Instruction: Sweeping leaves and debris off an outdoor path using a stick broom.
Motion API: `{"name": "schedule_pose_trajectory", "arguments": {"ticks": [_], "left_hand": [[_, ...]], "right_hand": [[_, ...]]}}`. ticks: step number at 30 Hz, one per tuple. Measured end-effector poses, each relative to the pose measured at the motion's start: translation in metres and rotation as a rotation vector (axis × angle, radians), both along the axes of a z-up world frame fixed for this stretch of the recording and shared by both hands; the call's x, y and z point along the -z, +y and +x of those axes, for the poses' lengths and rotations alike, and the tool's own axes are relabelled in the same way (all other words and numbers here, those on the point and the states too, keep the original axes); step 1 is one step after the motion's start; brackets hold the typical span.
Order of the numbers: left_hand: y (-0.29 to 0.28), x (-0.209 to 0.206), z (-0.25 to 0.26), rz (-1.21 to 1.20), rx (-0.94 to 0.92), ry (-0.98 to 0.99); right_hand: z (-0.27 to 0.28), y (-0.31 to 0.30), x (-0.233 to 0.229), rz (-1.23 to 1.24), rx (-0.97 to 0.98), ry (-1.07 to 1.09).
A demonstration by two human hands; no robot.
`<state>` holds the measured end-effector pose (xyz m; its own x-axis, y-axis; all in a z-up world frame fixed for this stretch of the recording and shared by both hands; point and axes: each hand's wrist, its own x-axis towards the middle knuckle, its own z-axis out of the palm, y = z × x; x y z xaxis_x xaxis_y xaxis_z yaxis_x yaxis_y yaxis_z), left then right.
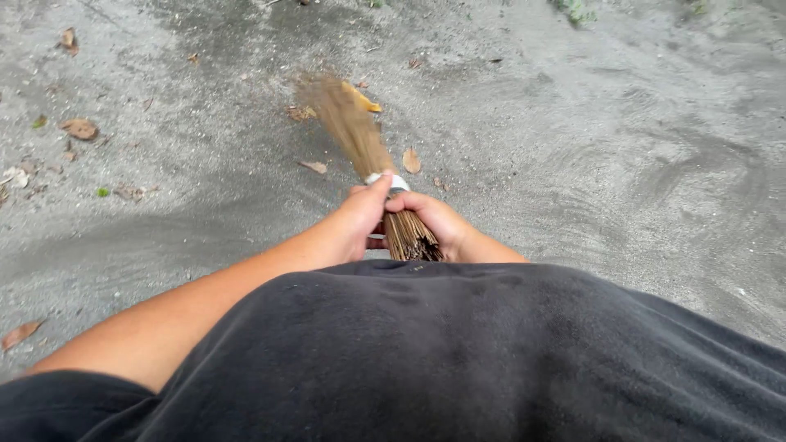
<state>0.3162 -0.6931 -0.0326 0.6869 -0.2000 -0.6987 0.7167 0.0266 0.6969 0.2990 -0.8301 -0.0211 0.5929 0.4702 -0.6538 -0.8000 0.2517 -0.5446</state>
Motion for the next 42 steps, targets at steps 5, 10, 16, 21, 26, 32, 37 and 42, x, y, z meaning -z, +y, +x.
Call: {"name": "schedule_pose_trajectory", "arguments": {"ticks": [5, 10, 16, 21, 26, 32, 37, 42], "left_hand": [[0.007, 0.006, 0.039, 0.137, 0.121, -0.067], [0.056, 0.012, 0.060, 0.168, -0.058, -0.042], [0.080, 0.015, 0.072, 0.096, -0.250, 0.068], [0.067, 0.017, 0.093, 0.103, -0.362, 0.112], [0.029, 0.019, 0.107, 0.117, -0.398, 0.118], [-0.028, 0.003, 0.119, 0.130, -0.383, 0.091], [-0.052, -0.011, 0.123, 0.175, -0.404, 0.124], [-0.061, 0.002, 0.124, 0.137, -0.555, 0.110]], "right_hand": [[0.044, -0.028, 0.067, -0.230, 0.301, 0.005], [0.101, -0.058, 0.125, -0.291, 0.418, 0.185], [0.153, -0.012, 0.157, -0.284, -0.184, 0.121], [0.181, 0.026, 0.074, -0.236, -0.562, 0.095], [0.185, -0.016, 0.032, -0.279, -0.422, -0.163], [0.214, -0.091, 0.040, -0.478, -0.142, -0.303], [0.277, -0.159, 0.122, -0.483, -0.028, 0.042], [0.299, -0.193, 0.168, -0.225, 0.061, 0.283]]}}
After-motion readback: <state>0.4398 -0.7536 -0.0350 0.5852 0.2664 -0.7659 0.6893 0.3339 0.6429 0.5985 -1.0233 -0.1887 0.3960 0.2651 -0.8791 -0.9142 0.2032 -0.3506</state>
